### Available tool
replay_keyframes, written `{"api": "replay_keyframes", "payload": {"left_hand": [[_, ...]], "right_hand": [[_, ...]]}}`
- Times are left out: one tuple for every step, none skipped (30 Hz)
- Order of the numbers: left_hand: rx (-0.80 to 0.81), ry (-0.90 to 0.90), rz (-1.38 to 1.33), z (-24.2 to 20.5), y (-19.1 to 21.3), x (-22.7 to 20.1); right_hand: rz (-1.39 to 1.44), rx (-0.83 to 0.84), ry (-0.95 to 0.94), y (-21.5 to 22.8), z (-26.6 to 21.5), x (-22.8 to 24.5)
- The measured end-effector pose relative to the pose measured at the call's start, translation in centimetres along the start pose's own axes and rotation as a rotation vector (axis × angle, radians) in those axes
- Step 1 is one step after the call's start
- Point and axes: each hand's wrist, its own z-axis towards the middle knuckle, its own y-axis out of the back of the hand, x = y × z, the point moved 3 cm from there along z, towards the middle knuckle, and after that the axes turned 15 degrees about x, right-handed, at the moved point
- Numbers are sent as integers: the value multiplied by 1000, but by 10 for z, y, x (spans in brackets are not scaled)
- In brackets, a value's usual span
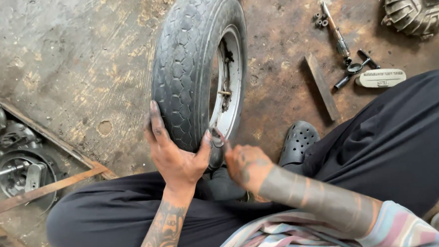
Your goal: Cleaning the inner rim of a motorcycle tire using a wire brush and a metal tool
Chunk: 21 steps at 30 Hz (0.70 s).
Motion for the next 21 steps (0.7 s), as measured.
{"api": "replay_keyframes", "payload": {"left_hand": [[4,11,3,-1,-1,-1],[-2,21,8,-1,-2,-2],[-6,23,10,-1,0,-4],[1,20,3,2,1,-6],[7,17,-4,6,2,-8],[5,7,-4,9,2,-8],[3,25,-8,11,1,-6],[10,52,-13,9,1,-4],[18,51,-14,10,3,-3],[24,53,-19,9,4,-2],[30,55,-24,9,6,-2],[25,53,-23,8,6,1],[30,49,-24,7,6,3],[36,40,-23,8,6,8],[34,33,-20,10,7,9],[35,39,-17,9,8,9],[37,45,-14,9,9,11],[40,48,-14,8,8,14],[35,60,-19,6,8,17],[24,69,-22,5,7,19],[21,70,-21,5,8,21]], "right_hand": [[133,265,-185,-19,11,-11],[262,522,-367,-39,21,-22],[260,520,-362,-47,29,-25],[408,741,-464,-62,36,-30],[558,962,-565,-76,43,-35],[562,953,-569,-38,23,-44],[384,537,2,11,15,-42],[181,103,539,62,-14,-35],[185,107,534,38,-10,-37],[252,87,417,16,-4,-44],[318,67,299,-7,0,-50],[316,63,301,-9,17,-44],[367,477,31,-25,35,-43],[408,880,-256,-40,49,-40],[412,872,-257,-25,29,-45],[-64,452,135,2,10,-38],[-525,-7,499,24,-18,-28],[-522,-3,500,25,-12,-35],[-19,46,399,28,-4,-48],[476,87,282,29,5,-63],[475,86,284,11,15,-55]]}}
